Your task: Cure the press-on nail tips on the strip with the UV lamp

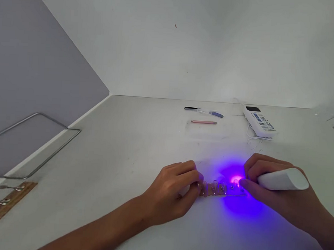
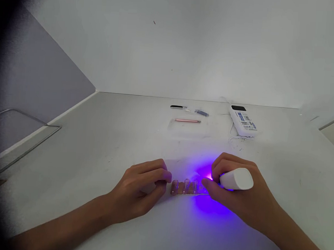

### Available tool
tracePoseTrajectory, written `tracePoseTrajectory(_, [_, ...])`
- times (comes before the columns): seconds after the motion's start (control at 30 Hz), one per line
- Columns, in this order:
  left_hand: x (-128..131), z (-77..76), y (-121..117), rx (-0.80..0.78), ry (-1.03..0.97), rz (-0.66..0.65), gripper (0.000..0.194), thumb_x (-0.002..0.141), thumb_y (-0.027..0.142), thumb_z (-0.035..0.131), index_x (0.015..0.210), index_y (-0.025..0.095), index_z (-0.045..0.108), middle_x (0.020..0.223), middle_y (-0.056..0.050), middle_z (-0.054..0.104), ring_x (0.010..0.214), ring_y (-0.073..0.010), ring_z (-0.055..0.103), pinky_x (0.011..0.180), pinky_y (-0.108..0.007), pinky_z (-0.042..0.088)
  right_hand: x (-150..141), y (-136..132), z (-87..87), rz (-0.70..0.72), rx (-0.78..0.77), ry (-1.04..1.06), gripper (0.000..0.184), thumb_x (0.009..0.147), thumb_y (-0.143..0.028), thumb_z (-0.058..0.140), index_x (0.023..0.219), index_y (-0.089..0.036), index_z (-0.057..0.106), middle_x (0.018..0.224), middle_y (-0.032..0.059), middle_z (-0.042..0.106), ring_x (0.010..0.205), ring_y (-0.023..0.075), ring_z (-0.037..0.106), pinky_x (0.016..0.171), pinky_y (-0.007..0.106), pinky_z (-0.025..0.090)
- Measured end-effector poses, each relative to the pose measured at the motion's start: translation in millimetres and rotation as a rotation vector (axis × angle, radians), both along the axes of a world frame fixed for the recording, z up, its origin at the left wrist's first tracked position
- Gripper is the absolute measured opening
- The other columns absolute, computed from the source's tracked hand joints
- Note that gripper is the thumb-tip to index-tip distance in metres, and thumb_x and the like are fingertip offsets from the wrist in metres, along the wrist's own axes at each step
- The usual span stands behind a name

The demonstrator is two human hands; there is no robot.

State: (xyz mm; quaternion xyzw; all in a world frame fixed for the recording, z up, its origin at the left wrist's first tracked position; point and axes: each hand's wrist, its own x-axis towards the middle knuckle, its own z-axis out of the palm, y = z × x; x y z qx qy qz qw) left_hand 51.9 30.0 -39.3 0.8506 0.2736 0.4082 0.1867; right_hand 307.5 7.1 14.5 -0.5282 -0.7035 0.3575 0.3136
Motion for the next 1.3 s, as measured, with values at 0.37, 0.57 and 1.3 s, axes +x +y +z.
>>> tracePoseTrajectory(0.37, [-1, 0.7, 1, 0.004, -0.003, -0.011, 0.024, 0.089, -0.001, 0.043, 0.081, 0.016, 0.059, 0.067, 0.003, 0.053, 0.056, -0.0096, 0.039, 0.049, -0.022, 0.035, 3, -6, -3.6, -0.144, -0.084, -0.019, 0.011, 0.077, -0.020, 0.063, 0.074, -0.025, 0.054, 0.062, -0.0055, 0.050, 0.045, 0.0100, 0.041, 0.038, 0.022, 0.033])
tracePoseTrajectory(0.57, [-1, -1.4, 0, -0.006, 0.004, -0.007, 0.025, 0.090, 0.001, 0.043, 0.081, 0.017, 0.059, 0.068, 0.002, 0.052, 0.055, -0.0104, 0.038, 0.048, -0.023, 0.034, 7, -3, -5.5, -0.074, -0.044, -0.059, 0.013, 0.079, -0.015, 0.060, 0.074, -0.025, 0.052, 0.064, -0.0047, 0.052, 0.048, 0.0103, 0.045, 0.040, 0.020, 0.037])
tracePoseTrajectory(1.3, [-7, 12.9, 6, -0.967, -0.330, 0.199, 0.024, 0.088, 0.023, 0.041, 0.098, 0.023, 0.063, 0.056, 0.006, 0.040, 0.055, -0.0138, 0.032, 0.053, -0.024, 0.030, 2, -5, -4.6, 0.036, 0.147, -0.074, 0.018, 0.084, -0.010, 0.054, 0.076, -0.025, 0.049, 0.066, -0.0059, 0.055, 0.053, 0.0108, 0.047, 0.046, 0.021, 0.039])
